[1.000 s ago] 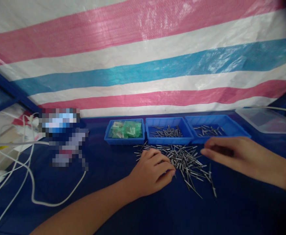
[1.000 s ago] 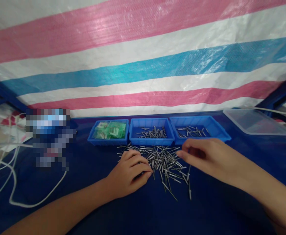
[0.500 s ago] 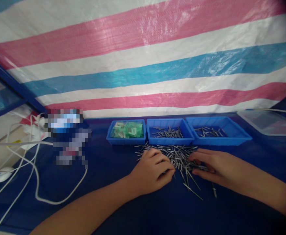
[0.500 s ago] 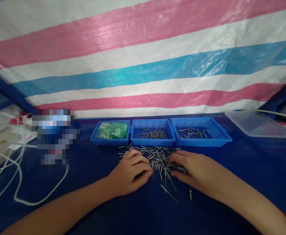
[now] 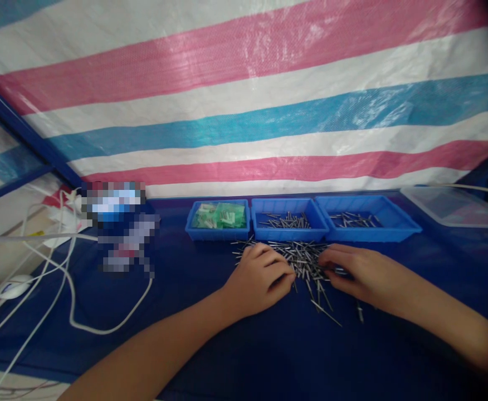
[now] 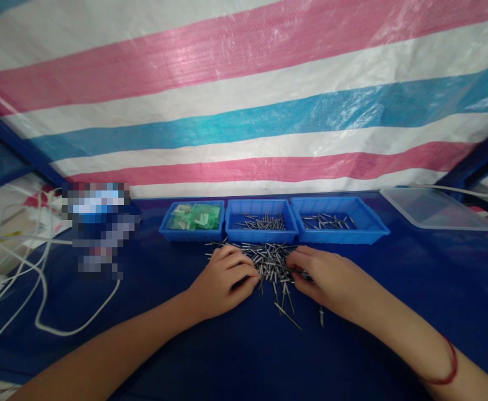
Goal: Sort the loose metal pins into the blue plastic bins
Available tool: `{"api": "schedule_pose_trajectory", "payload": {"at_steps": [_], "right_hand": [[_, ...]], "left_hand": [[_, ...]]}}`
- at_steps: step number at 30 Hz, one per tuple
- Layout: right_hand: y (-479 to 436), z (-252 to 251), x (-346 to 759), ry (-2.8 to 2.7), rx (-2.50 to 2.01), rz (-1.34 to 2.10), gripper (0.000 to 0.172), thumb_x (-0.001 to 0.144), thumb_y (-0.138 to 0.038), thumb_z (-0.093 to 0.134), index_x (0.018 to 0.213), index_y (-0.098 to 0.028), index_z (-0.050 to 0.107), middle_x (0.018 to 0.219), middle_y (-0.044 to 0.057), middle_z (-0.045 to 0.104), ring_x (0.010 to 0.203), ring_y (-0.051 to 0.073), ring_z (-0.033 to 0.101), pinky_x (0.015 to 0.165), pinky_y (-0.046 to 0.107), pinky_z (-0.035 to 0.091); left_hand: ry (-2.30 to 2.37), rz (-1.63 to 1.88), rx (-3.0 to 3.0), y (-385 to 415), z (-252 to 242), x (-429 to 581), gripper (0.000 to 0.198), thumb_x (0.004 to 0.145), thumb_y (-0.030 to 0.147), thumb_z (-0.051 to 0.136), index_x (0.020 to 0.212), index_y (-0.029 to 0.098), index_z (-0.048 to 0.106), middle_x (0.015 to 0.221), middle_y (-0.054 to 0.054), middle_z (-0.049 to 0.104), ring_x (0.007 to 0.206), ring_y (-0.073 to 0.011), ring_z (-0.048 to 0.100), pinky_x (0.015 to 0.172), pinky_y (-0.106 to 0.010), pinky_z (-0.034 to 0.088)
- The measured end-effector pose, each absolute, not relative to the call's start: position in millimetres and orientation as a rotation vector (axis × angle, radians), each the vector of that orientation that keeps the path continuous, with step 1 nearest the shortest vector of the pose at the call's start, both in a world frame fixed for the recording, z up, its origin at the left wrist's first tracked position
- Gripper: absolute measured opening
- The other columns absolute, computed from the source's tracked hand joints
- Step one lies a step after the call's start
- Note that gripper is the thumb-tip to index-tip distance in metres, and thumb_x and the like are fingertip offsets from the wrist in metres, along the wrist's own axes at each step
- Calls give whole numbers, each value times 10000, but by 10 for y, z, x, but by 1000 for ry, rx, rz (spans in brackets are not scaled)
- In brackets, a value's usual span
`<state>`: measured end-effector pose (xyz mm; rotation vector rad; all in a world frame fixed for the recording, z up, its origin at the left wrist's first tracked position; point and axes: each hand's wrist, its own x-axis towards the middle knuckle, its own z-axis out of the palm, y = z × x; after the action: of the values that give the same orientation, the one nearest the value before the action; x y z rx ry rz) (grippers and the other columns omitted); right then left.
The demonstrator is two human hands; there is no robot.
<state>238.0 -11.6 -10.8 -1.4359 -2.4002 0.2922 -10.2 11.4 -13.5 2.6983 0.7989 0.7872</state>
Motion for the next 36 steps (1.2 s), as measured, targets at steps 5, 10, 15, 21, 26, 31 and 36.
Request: {"api": "schedule_pose_trajectory", "payload": {"at_steps": [5, 10, 15, 21, 26, 31, 36], "right_hand": [[-80, -96, 2425, -2439, -1383, 368, 159, 852, -176, 508, 888, -222, 656, 848, 44, 671, 736, 184, 650, 669, 301, 496], [-72, 18, 2401, -2366, -1385, 256, 184, 880, -221, 495, 888, -204, 678, 886, 68, 690, 772, 200, 662, 710, 336, 508], [-37, 268, 2058, -2227, -1323, 316, 196, 890, -298, 513, 930, -220, 688, 924, 56, 704, 765, 184, 650, 673, 320, 505], [-29, 296, 1598, -1921, -1210, 634, 182, 866, -345, 561, 922, -235, 695, 901, 32, 718, 720, 162, 648, 595, 270, 510], [-82, 99, 1572, -1636, -1233, 742, 235, 811, -423, 634, 925, -224, 686, 837, 34, 701, 675, 168, 629, 581, 288, 522], [-123, 59, 1585, -1596, -1218, 750, 200, 806, -414, 645, 851, -220, 666, 810, 31, 682, 703, 172, 626, 603, 289, 526], [-171, 100, 1569, -1681, -1182, 679, 170, 853, -391, 586, 851, -229, 639, 844, 41, 663, 764, 184, 627, 616, 293, 527]], "left_hand": [[825, 770, 2673, 143, -79, -111, 152, 910, 245, 522, 909, 204, 669, 953, -36, 684, 955, -188, 539, 859, -342, 390], [931, 838, 2533, 174, -43, -142, 191, 886, 266, 548, 1034, 183, 635, 1025, -61, 671, 987, -218, 551, 878, -364, 418], [938, 883, 2365, 171, -67, -115, 333, 892, 308, 558, 1198, 177, 561, 1116, -79, 652, 1046, -229, 559, 927, -379, 428], [975, 964, 2162, 145, -57, -98, 164, 909, 275, 527, 926, 181, 660, 880, -30, 695, 826, -186, 616, 772, -302, 472], [990, 1001, 2135, 122, -51, -135, 203, 907, 331, 531, 912, 192, 678, 868, -27, 707, 804, -175, 626, 743, -284, 469], [944, 1031, 2145, 99, -55, -131, 203, 907, 327, 539, 934, 185, 681, 874, -33, 707, 799, -171, 627, 747, -282, 463], [938, 1023, 2133, 80, -84, -115, 204, 914, 324, 522, 956, 183, 664, 899, -38, 699, 818, -170, 624, 770, -286, 466]]}}
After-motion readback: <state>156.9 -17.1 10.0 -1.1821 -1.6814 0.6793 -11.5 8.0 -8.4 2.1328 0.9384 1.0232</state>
